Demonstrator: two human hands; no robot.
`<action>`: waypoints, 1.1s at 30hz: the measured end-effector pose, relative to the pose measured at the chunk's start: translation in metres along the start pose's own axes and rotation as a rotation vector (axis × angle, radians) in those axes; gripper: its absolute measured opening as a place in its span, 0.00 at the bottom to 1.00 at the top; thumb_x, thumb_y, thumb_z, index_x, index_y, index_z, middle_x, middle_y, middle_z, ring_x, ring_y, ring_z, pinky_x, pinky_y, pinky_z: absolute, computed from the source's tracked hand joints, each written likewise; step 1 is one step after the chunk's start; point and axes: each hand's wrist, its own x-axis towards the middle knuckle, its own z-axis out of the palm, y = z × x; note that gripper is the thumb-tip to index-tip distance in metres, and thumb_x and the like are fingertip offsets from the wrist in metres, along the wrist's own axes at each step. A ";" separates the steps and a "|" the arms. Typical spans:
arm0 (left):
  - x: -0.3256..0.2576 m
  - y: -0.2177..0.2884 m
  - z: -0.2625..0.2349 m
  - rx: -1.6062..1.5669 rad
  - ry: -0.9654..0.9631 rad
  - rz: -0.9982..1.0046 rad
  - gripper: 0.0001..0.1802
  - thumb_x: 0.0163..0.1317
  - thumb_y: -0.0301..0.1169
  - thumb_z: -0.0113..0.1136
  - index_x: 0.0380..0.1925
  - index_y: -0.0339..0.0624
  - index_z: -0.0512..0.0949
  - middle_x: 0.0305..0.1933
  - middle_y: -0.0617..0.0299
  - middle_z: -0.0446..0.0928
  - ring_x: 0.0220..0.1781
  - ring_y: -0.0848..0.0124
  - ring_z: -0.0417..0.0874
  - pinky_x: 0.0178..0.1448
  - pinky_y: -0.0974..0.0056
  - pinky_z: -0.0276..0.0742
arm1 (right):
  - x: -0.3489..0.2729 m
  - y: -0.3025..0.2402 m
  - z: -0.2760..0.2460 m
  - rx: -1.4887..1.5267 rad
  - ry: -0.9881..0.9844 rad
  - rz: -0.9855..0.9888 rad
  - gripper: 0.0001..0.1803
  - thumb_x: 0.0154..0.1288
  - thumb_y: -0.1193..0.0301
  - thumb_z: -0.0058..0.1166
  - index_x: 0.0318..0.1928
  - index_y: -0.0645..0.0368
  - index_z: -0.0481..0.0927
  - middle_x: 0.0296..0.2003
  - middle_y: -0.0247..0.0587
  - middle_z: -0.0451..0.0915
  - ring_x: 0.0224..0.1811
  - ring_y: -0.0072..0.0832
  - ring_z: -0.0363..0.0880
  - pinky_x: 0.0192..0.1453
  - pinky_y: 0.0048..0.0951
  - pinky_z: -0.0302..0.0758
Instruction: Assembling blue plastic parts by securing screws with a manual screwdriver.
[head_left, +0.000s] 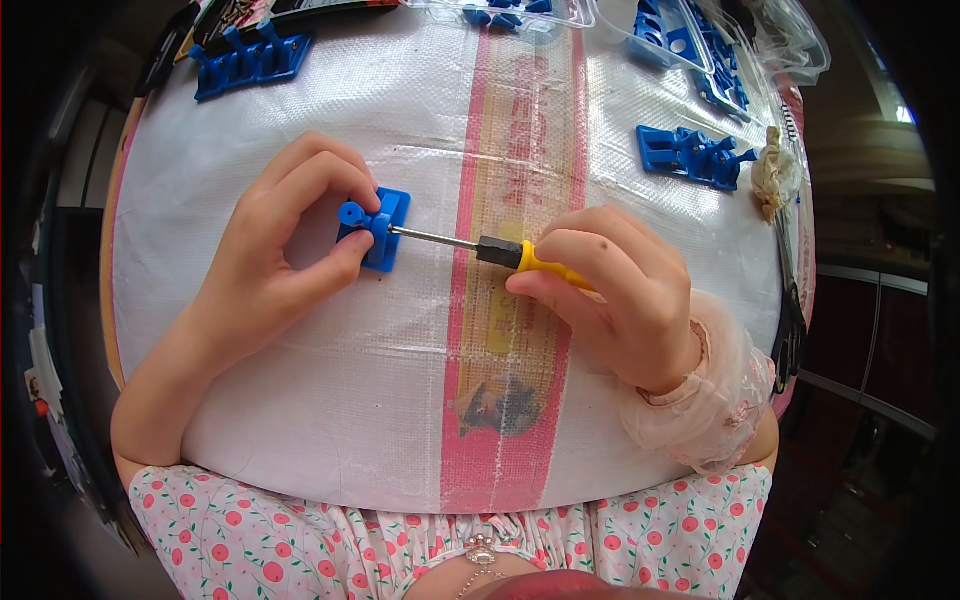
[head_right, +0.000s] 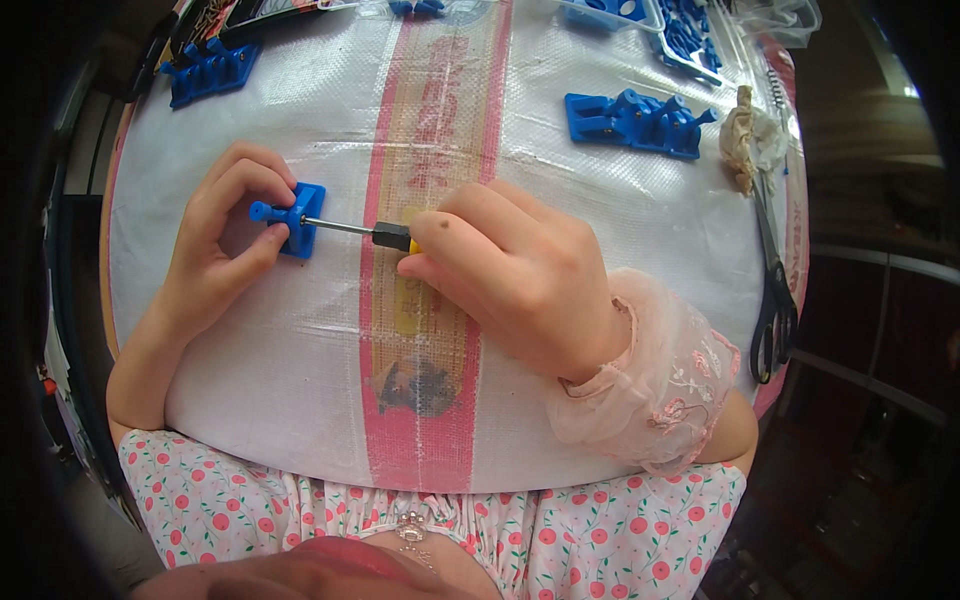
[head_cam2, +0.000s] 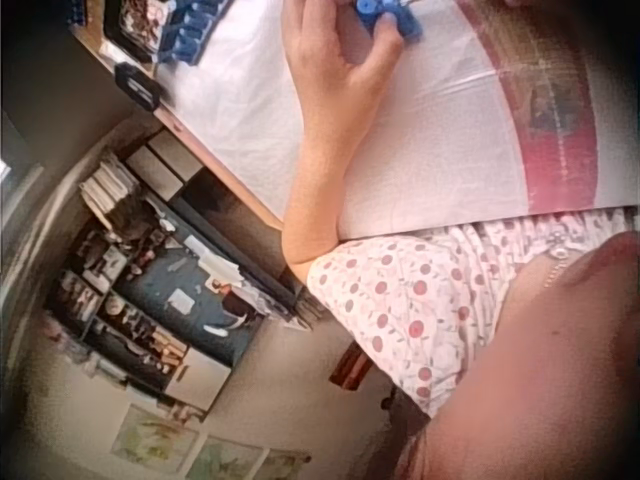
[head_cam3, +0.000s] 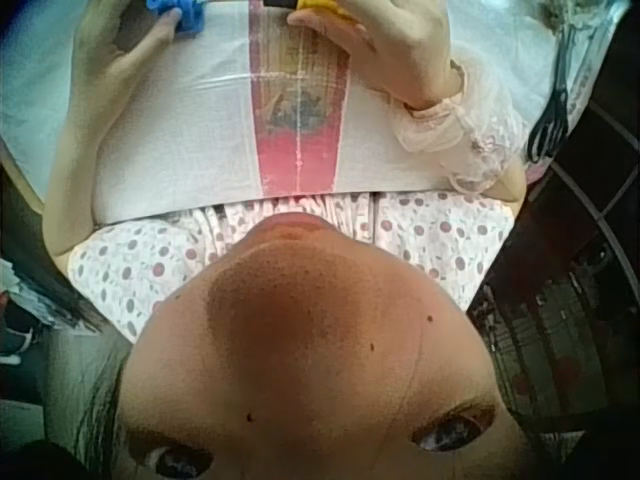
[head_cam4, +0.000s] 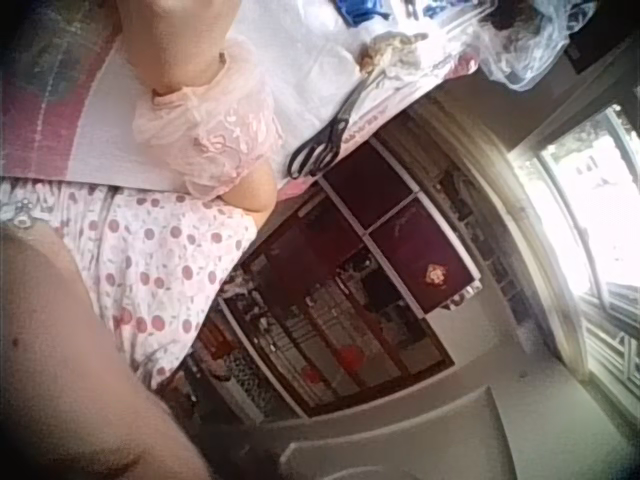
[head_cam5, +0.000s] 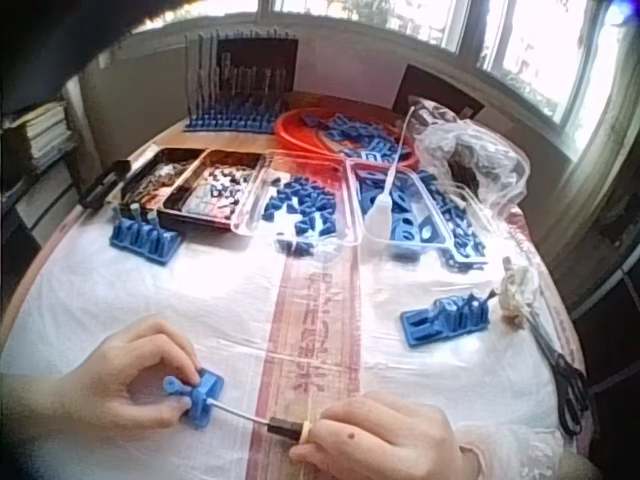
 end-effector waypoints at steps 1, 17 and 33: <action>0.001 0.000 0.001 0.000 0.001 0.000 0.11 0.49 0.19 0.59 0.34 0.37 0.72 0.41 0.58 0.70 0.44 0.68 0.74 0.51 0.68 0.70 | -0.001 0.000 0.000 -0.007 0.008 0.001 0.14 0.46 0.75 0.70 0.32 0.62 0.78 0.28 0.41 0.78 0.25 0.31 0.76 0.26 0.26 0.71; -0.002 0.001 -0.004 -0.036 -0.026 -0.013 0.10 0.49 0.17 0.64 0.30 0.35 0.73 0.36 0.61 0.67 0.42 0.72 0.76 0.48 0.71 0.72 | 0.001 0.000 0.002 -0.083 0.038 -0.106 0.18 0.40 0.78 0.70 0.23 0.60 0.68 0.30 0.43 0.76 0.26 0.32 0.74 0.25 0.28 0.70; -0.004 -0.004 -0.007 -0.018 -0.055 -0.026 0.10 0.50 0.18 0.62 0.32 0.37 0.73 0.36 0.62 0.66 0.40 0.74 0.72 0.47 0.72 0.69 | 0.002 -0.001 0.004 -0.058 0.006 -0.064 0.14 0.44 0.75 0.68 0.25 0.60 0.72 0.30 0.39 0.75 0.26 0.30 0.74 0.25 0.27 0.71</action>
